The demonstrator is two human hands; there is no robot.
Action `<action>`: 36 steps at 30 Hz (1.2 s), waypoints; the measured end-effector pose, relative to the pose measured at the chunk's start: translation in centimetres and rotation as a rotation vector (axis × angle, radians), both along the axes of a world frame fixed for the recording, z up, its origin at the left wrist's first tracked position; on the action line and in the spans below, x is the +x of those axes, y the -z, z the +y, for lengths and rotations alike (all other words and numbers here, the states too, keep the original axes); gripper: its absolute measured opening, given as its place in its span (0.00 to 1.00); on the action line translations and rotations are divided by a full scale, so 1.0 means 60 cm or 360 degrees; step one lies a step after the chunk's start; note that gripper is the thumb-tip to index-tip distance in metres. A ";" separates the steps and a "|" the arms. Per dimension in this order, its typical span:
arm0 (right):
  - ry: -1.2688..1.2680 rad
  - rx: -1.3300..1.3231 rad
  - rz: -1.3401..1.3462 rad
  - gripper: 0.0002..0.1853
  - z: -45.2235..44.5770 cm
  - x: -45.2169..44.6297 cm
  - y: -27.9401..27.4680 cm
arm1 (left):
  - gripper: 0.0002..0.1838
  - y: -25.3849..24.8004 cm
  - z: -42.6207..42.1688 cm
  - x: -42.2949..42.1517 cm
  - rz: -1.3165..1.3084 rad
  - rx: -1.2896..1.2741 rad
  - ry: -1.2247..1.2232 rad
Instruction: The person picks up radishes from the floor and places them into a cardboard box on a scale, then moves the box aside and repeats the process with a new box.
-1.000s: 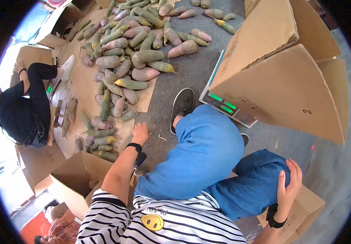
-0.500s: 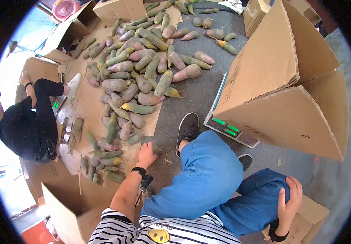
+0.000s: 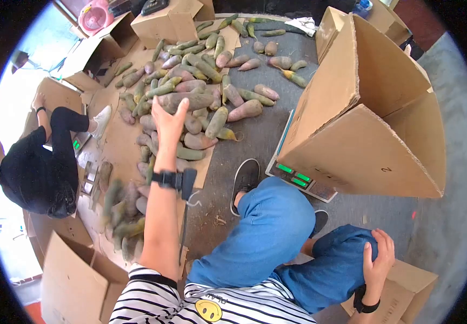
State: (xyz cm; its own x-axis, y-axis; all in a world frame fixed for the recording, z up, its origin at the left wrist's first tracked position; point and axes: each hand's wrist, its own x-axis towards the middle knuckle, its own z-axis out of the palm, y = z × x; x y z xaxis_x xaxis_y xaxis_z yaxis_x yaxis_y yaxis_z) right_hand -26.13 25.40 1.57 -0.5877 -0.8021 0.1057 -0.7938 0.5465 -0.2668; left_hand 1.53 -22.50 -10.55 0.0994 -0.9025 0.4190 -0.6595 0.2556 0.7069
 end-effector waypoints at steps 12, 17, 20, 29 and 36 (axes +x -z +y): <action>0.0001 0.0035 0.0009 0.13 0.001 0.001 0.000 | 0.43 -0.151 0.412 -0.060 -0.0144 0.0354 0.1923; 0.0024 0.0007 0.0009 0.13 0.012 -0.001 0.012 | 0.49 -0.139 0.411 -0.073 -0.0264 0.0242 0.1961; 0.0028 -0.0008 0.0031 0.13 0.017 -0.002 0.010 | 0.49 -0.136 0.415 -0.078 -0.0254 0.0228 0.1960; 0.0013 -0.0013 0.0062 0.13 0.016 -0.002 0.014 | 0.31 -0.086 0.344 -0.040 0.0861 0.1088 0.1738; 0.0044 -0.0015 -0.0019 0.13 0.012 -0.004 0.014 | 0.35 0.265 0.229 0.099 -0.0716 0.1120 0.0622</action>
State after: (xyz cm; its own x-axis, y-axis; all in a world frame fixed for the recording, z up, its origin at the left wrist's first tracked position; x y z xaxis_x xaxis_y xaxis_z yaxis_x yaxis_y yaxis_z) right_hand -26.34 26.11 0.73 -0.6110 -0.7845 0.1061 -0.7752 0.5657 -0.2812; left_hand 7.44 -8.75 -26.43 -0.3051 -0.8992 -0.3135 -0.8672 0.1263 0.4818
